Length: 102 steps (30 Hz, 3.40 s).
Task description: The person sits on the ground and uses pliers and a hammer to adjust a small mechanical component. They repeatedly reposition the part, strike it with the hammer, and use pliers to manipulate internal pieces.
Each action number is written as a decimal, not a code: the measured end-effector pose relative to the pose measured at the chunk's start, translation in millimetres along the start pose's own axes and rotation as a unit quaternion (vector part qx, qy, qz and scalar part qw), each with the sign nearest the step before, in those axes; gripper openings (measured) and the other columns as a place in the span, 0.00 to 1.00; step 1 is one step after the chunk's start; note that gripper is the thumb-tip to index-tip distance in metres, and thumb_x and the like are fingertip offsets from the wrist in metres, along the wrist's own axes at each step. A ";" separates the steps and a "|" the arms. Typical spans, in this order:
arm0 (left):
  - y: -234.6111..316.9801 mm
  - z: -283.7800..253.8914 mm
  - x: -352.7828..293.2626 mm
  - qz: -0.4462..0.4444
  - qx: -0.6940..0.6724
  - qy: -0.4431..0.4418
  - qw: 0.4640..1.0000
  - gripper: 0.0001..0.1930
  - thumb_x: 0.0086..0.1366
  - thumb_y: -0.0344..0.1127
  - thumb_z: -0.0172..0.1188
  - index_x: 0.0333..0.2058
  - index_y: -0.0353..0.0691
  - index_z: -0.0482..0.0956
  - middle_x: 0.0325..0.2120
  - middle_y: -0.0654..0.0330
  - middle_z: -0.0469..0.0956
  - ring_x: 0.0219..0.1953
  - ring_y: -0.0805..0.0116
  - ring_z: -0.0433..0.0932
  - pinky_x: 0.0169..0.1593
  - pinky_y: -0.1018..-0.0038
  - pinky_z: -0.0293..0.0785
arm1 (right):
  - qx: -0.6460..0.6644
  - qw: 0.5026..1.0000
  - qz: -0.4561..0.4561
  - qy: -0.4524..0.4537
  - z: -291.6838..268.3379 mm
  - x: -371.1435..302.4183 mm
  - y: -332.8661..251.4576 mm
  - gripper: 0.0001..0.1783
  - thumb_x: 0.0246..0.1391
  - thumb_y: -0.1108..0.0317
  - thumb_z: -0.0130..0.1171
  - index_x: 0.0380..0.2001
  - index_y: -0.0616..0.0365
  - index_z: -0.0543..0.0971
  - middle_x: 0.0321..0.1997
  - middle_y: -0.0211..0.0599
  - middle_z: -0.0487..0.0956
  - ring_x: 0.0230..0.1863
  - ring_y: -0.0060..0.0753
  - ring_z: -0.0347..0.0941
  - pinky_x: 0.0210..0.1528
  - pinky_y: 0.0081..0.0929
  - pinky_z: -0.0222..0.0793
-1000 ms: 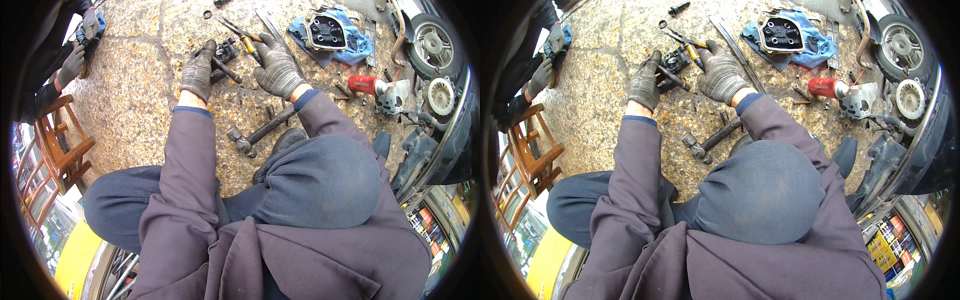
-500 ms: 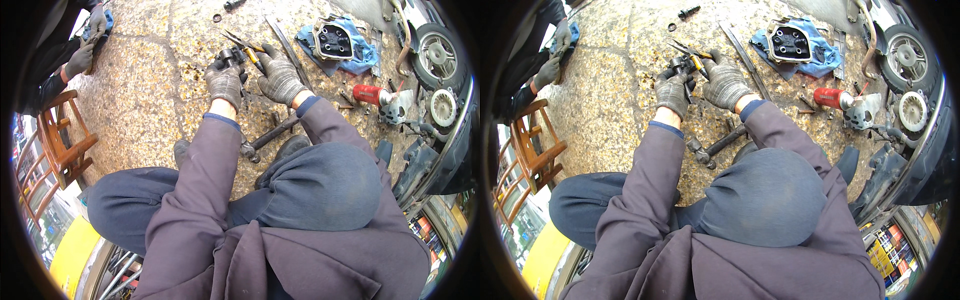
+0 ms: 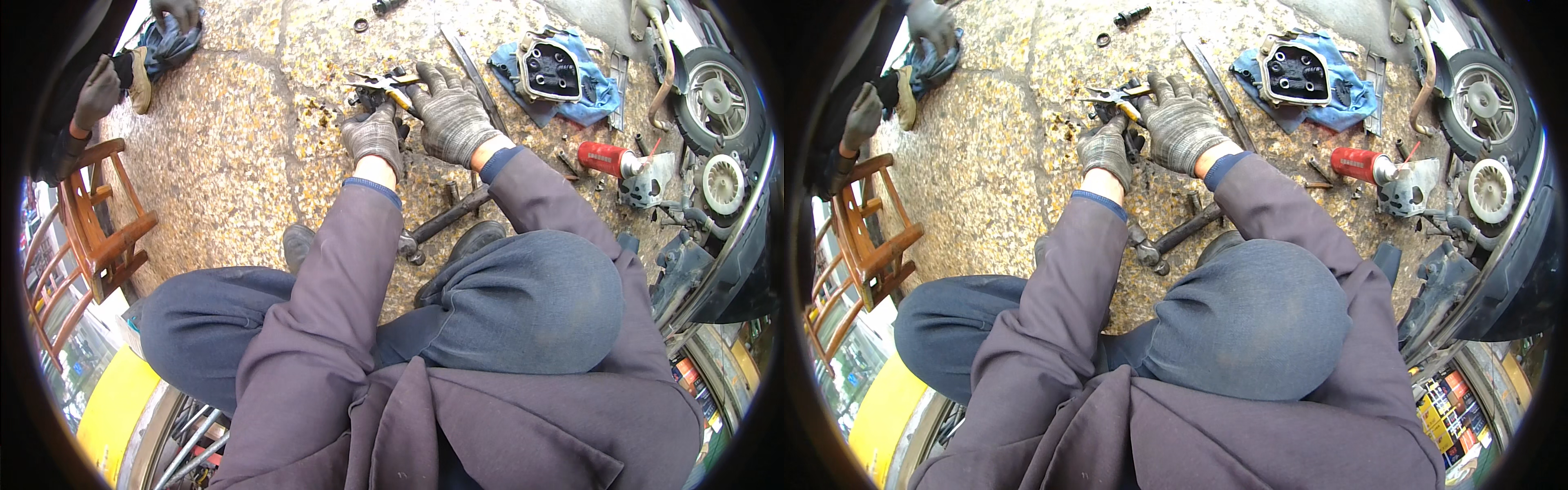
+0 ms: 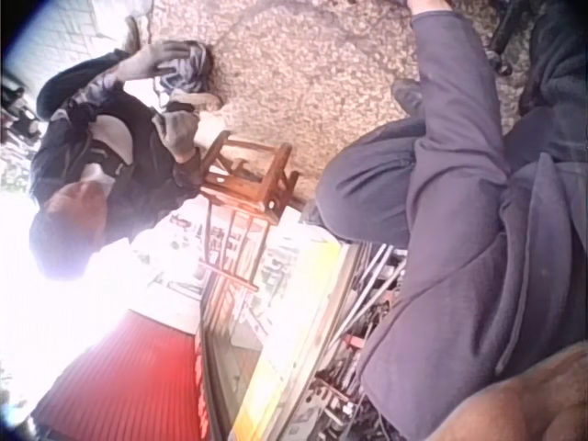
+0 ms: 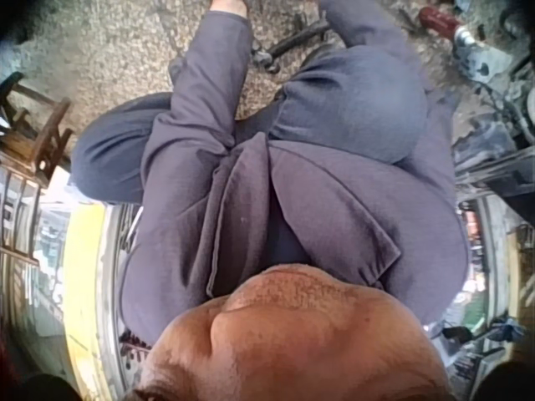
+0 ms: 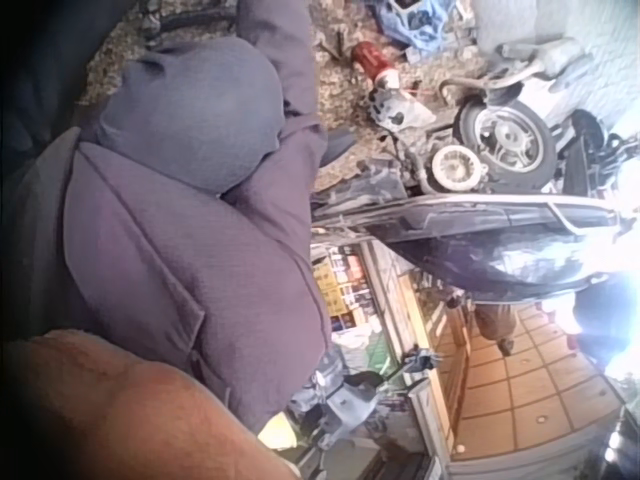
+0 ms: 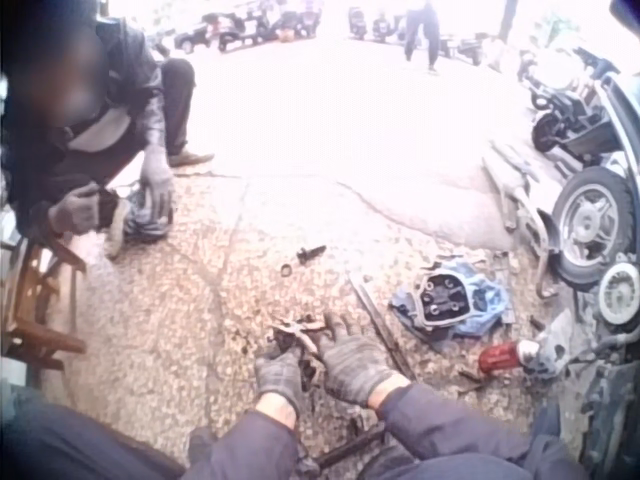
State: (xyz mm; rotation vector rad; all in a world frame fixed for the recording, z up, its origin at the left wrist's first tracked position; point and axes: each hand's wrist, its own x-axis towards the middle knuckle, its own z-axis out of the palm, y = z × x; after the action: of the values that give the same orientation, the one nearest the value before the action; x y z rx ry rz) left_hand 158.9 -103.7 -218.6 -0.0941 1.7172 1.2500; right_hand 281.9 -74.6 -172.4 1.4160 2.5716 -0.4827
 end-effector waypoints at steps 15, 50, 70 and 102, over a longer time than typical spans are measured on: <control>-8.2 -3.7 10.1 0.064 -0.008 -0.036 0.997 0.15 0.56 0.21 0.63 0.43 0.35 0.75 0.26 0.59 0.79 0.18 0.70 0.76 0.21 0.73 0.74 | -0.183 0.978 -0.088 0.052 -20.8 23.1 -14.8 0.24 0.60 0.63 0.50 0.59 0.58 0.74 0.74 0.45 0.58 0.73 0.53 0.56 0.68 0.67 0.51; 2.7 -12.6 24.4 0.185 0.381 0.028 0.906 0.40 0.54 0.36 0.72 0.61 0.34 0.59 0.49 0.46 0.73 0.47 0.50 0.77 0.53 0.68 0.77 | -0.057 0.971 -0.173 0.153 -7.6 41.3 13.2 0.34 0.48 0.71 0.61 0.61 0.65 0.69 0.54 0.52 0.75 0.56 0.50 0.72 0.55 0.41 0.73; -16.7 -2.2 4.8 0.032 0.088 -0.077 0.993 0.15 0.72 0.36 0.52 0.53 0.41 0.61 0.32 0.57 0.74 0.22 0.65 0.80 0.23 0.68 0.84 | -0.023 0.983 -0.153 0.096 5.0 45.8 26.7 0.35 0.49 0.78 0.61 0.63 0.56 0.68 0.60 0.51 0.72 0.60 0.52 0.70 0.61 0.41 0.68; 56.2 26.2 34.9 0.441 0.743 -0.129 0.486 0.23 0.50 0.49 0.70 0.40 0.42 0.79 0.41 0.52 0.80 0.51 0.50 0.74 0.56 0.58 0.72 | 0.181 0.967 -0.001 0.180 17.3 29.1 62.1 0.48 0.43 0.64 0.72 0.68 0.58 0.62 0.59 0.54 0.72 0.61 0.51 0.69 0.68 0.37 0.64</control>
State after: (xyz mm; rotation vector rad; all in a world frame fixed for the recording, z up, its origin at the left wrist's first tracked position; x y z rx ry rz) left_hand 126.5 -41.9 -205.2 2.0924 1.9741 -0.1605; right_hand 318.5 -26.8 -209.6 1.7617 2.8741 -0.7957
